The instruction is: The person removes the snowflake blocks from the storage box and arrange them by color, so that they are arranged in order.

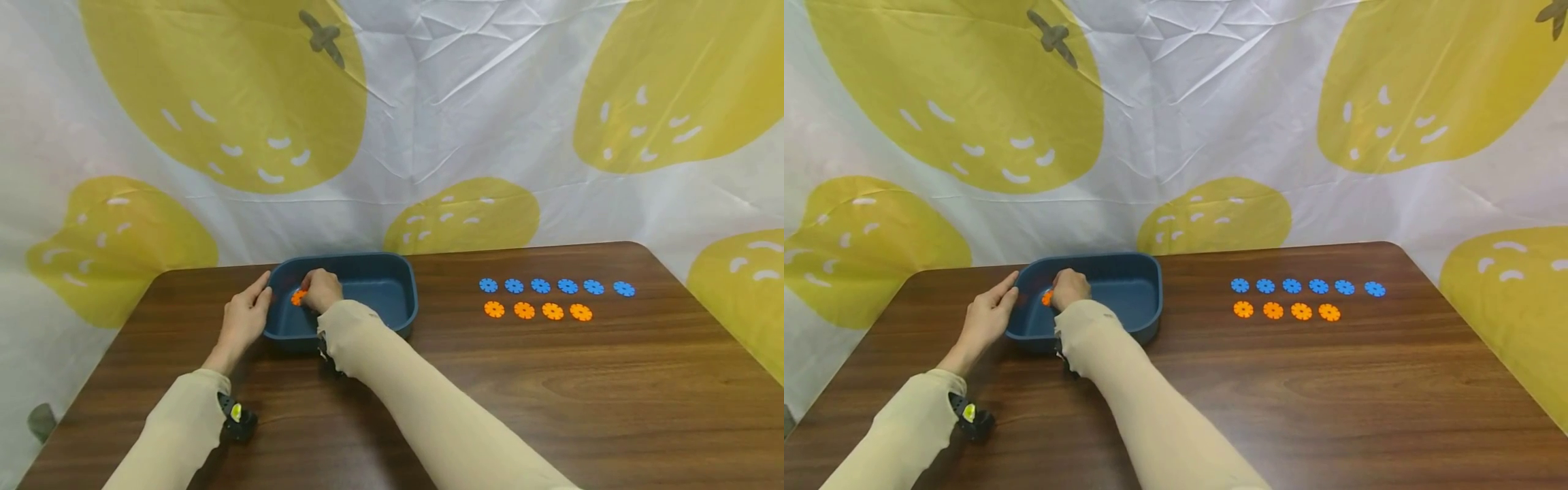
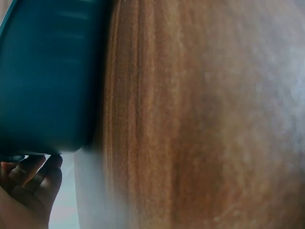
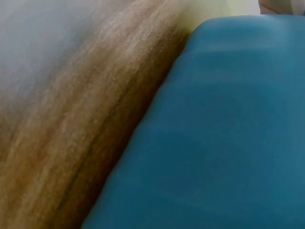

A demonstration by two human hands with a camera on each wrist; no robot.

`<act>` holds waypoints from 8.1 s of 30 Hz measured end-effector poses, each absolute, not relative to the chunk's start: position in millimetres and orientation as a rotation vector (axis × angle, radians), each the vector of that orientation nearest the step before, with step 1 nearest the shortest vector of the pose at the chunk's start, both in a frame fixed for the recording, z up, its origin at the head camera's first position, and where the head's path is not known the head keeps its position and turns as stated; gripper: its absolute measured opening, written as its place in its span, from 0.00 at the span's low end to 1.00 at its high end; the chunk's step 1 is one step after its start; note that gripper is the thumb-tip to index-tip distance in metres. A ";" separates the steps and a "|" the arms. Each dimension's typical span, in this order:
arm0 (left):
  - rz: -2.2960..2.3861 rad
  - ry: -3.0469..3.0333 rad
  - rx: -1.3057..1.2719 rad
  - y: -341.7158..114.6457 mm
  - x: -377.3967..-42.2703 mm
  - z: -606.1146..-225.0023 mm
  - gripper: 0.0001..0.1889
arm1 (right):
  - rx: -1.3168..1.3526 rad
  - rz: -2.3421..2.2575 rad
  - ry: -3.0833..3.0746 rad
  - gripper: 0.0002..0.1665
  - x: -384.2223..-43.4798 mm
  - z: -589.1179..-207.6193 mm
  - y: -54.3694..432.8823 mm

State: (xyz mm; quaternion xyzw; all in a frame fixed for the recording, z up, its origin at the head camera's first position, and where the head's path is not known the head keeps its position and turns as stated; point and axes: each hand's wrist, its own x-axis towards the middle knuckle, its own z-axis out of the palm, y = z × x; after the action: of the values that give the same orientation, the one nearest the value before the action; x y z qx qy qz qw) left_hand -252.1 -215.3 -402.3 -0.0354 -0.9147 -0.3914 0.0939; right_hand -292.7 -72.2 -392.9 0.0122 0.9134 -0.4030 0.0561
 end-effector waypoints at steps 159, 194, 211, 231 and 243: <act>-1.098 -2.719 -0.166 -201.5 -244.8 -396.7 0.24 | 0.022 -2.072 2.361 0.16 -239.9 -342.8 104.5; -1.145 -2.697 -0.133 -189.9 -245.0 -397.1 0.23 | 0.289 -1.684 2.560 0.09 -277.3 -384.9 -15.5; -1.156 -2.726 -0.143 -187.8 -244.3 -395.4 0.24 | 0.301 -1.469 2.689 0.09 -279.9 -391.9 -28.7; -1.164 -2.724 -0.132 -191.8 -238.7 -398.8 0.24 | 0.128 -1.034 2.910 0.12 -280.9 -396.2 -35.8; -1.137 -2.716 -0.159 -190.6 -242.2 -397.9 0.24 | 0.176 -0.962 2.930 0.15 -279.5 -392.3 -38.0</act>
State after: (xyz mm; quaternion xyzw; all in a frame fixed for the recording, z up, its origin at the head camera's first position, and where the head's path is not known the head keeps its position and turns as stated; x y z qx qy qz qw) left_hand -242.2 -190.6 -397.9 -0.0538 -0.9168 -0.3837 0.0963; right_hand -279.5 -38.0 -392.3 0.0570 0.9482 -0.3113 0.0262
